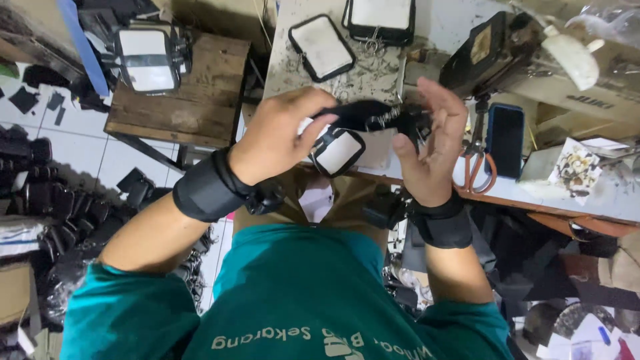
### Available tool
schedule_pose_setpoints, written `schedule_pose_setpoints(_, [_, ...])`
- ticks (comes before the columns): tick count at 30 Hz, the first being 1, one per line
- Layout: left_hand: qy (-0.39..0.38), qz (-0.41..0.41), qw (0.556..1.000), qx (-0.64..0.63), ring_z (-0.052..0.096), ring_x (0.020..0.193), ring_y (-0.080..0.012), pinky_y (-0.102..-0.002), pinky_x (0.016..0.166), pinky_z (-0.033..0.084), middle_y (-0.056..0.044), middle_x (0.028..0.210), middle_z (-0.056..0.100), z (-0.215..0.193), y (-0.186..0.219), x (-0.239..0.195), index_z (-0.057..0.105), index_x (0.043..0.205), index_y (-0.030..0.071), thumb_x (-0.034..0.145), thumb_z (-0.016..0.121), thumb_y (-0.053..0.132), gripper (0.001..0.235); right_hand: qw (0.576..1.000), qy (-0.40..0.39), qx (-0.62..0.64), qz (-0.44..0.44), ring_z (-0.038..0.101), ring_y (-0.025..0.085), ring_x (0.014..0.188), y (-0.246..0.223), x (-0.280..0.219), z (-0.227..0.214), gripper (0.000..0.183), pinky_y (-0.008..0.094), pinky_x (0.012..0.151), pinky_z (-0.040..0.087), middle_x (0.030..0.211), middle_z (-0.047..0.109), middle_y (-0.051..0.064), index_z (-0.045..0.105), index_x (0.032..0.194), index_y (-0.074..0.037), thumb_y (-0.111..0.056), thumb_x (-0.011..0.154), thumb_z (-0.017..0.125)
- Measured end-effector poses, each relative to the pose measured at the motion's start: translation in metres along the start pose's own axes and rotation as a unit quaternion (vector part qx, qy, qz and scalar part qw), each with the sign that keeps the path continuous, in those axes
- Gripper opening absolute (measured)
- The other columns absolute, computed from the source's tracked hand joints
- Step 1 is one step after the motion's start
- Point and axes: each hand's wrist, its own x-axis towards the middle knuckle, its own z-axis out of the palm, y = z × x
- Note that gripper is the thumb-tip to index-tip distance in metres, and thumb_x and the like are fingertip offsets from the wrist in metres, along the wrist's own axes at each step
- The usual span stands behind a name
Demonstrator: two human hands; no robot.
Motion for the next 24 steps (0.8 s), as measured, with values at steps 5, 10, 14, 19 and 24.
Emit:
schedule_pose_setpoints(5, [-0.058,-0.003,0.998,-0.008,0.071,0.087,-0.0423,-0.047,0.074,0.058,-0.018,0.093,0.072,0.018,-0.011,-0.006,0.069,0.111,0.005,0.101,0.063,0.006,0.011,0.991,-0.085,-0.101,0.02,0.058,0.042,0.122,0.013,-0.006,-0.005,0.037,0.052,0.102,0.046,0.118,0.062,0.015,0.062,0.128,-0.002,-0.023,0.101,0.078])
schedule_pose_setpoints(10, [-0.035,-0.146,0.986,-0.075,0.071,0.1,-0.0418,-0.05,0.09,0.058,-0.024,0.103,0.07,0.02,-0.044,-0.023,0.064,0.122,-0.001,0.104,0.064,0.013,0.024,0.987,-0.059,-0.11,0.099,0.068,0.018,0.078,0.033,-0.021,-0.011,0.008,0.037,0.07,0.052,0.08,0.073,0.013,0.075,0.104,-0.005,-0.013,0.104,0.077])
schedule_pose_setpoints(14, [-0.058,-0.313,0.938,0.135,0.069,0.096,-0.0499,-0.056,0.079,0.057,-0.026,0.1,0.065,0.053,-0.115,-0.077,0.063,0.117,-0.008,0.1,0.069,0.046,0.057,0.988,0.013,-0.123,0.096,0.058,0.015,0.078,0.041,-0.026,-0.026,0.016,0.035,0.067,0.049,0.077,0.066,0.015,0.068,0.106,0.0,-0.014,0.112,0.07])
schedule_pose_setpoints(19, [-0.028,-0.297,0.945,0.133,0.07,0.086,-0.05,-0.055,0.077,0.057,-0.021,0.084,0.067,0.085,-0.147,-0.098,0.068,0.101,0.002,0.085,0.082,0.032,0.037,0.979,0.054,-0.126,0.151,0.053,0.01,0.061,0.056,-0.045,-0.023,0.021,0.023,0.055,0.043,0.066,0.053,0.005,0.06,0.116,0.002,-0.015,0.111,0.071])
schedule_pose_setpoints(24, [0.114,-0.298,0.939,-0.126,0.066,0.075,-0.0219,-0.033,0.07,0.052,-0.013,0.077,0.066,0.077,-0.125,-0.068,0.07,0.105,0.003,0.094,0.073,0.01,0.014,0.986,0.071,-0.003,0.153,0.055,0.011,0.085,0.065,-0.059,-0.024,0.014,0.027,0.074,0.047,0.087,0.066,0.009,0.059,0.103,0.0,-0.012,0.11,0.062])
